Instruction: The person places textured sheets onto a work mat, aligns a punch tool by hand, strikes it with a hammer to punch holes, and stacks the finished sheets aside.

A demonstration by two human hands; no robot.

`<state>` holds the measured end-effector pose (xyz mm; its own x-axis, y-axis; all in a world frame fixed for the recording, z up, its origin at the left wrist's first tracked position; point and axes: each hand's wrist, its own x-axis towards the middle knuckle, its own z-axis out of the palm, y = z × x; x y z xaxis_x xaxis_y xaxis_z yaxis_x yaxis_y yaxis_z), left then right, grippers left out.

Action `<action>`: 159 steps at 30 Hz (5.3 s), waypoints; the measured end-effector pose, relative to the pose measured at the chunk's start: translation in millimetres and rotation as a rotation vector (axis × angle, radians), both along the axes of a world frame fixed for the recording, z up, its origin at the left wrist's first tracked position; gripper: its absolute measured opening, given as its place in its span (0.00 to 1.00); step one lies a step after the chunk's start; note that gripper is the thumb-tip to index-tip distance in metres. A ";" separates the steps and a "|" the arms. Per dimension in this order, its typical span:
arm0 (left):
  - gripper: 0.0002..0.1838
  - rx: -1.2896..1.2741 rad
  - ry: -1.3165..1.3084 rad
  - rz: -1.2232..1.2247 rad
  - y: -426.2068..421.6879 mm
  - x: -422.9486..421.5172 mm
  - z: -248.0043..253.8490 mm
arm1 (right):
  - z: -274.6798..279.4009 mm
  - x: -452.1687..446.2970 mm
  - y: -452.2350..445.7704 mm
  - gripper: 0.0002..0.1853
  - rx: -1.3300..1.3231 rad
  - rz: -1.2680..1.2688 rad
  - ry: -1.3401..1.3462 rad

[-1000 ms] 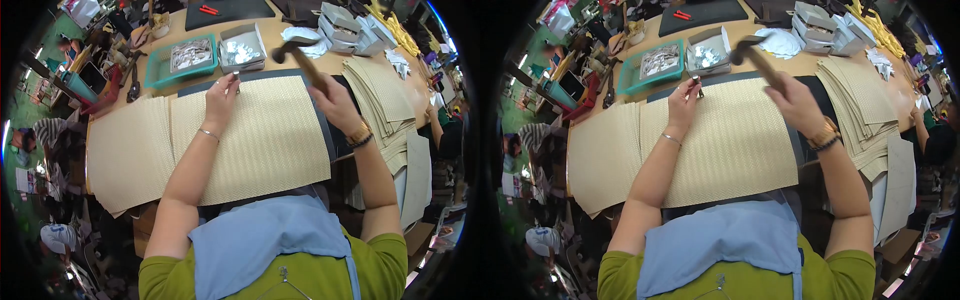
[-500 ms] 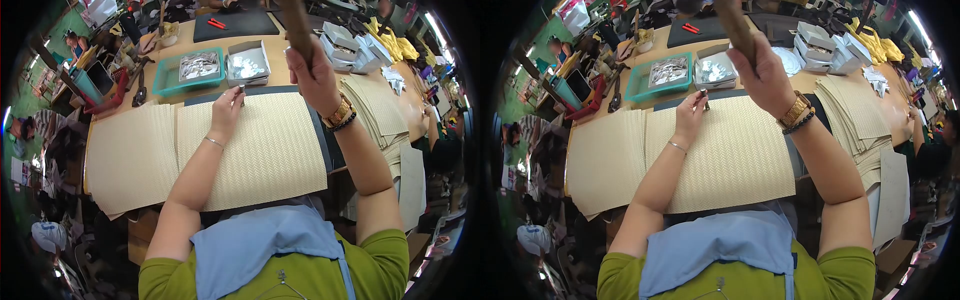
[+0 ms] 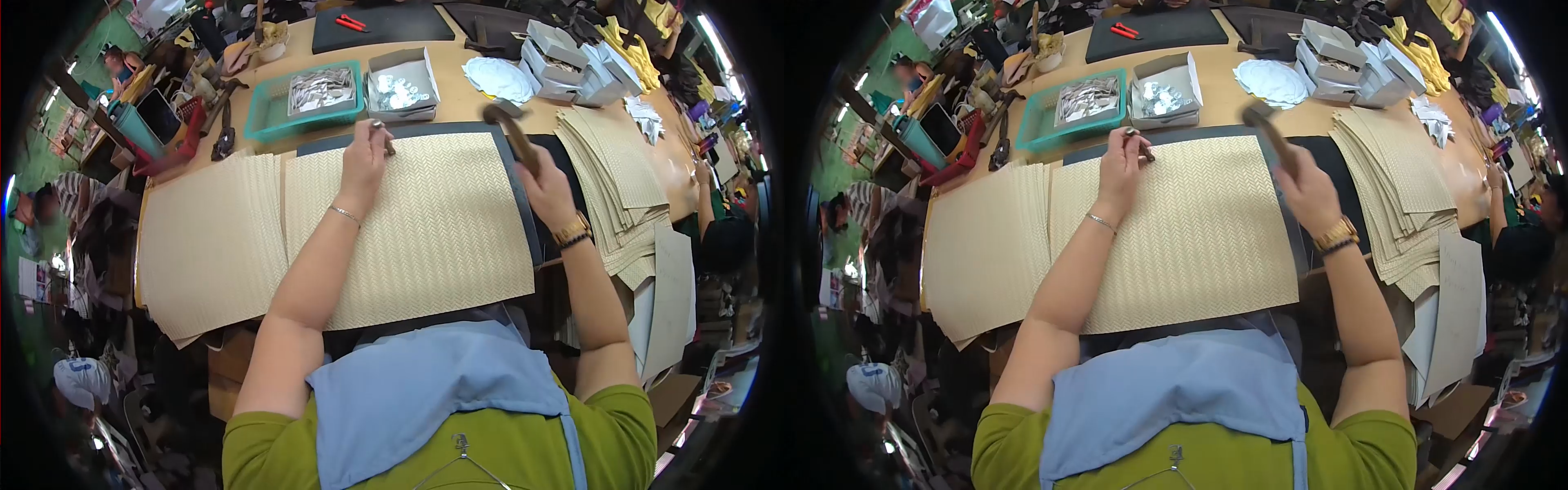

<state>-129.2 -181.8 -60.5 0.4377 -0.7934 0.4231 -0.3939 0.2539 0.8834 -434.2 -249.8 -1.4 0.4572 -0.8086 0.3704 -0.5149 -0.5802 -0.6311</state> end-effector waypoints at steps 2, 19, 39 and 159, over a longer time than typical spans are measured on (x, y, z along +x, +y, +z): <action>0.09 -0.196 0.250 -0.002 -5.1 3.6 2.0 | -15.6 -38.5 2.5 0.21 -0.038 -0.223 0.205; 0.16 0.740 0.070 0.281 181.3 85.7 24.7 | -43.3 -203.0 -119.8 0.34 -0.342 -0.717 0.795; 0.20 0.720 -0.776 1.020 372.5 319.6 94.1 | 14.3 -86.9 -37.5 0.16 -0.099 -0.189 0.299; 0.15 0.161 0.333 0.063 145.8 10.5 23.0 | -92.3 -51.3 29.3 0.06 0.350 -0.125 -0.501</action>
<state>-118.7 -36.0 -37.5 0.5808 -0.8049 0.1217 -0.0887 0.0859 0.9923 -485.5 -220.6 -93.7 0.1908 -0.9569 0.2188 -0.1577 -0.2499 -0.9553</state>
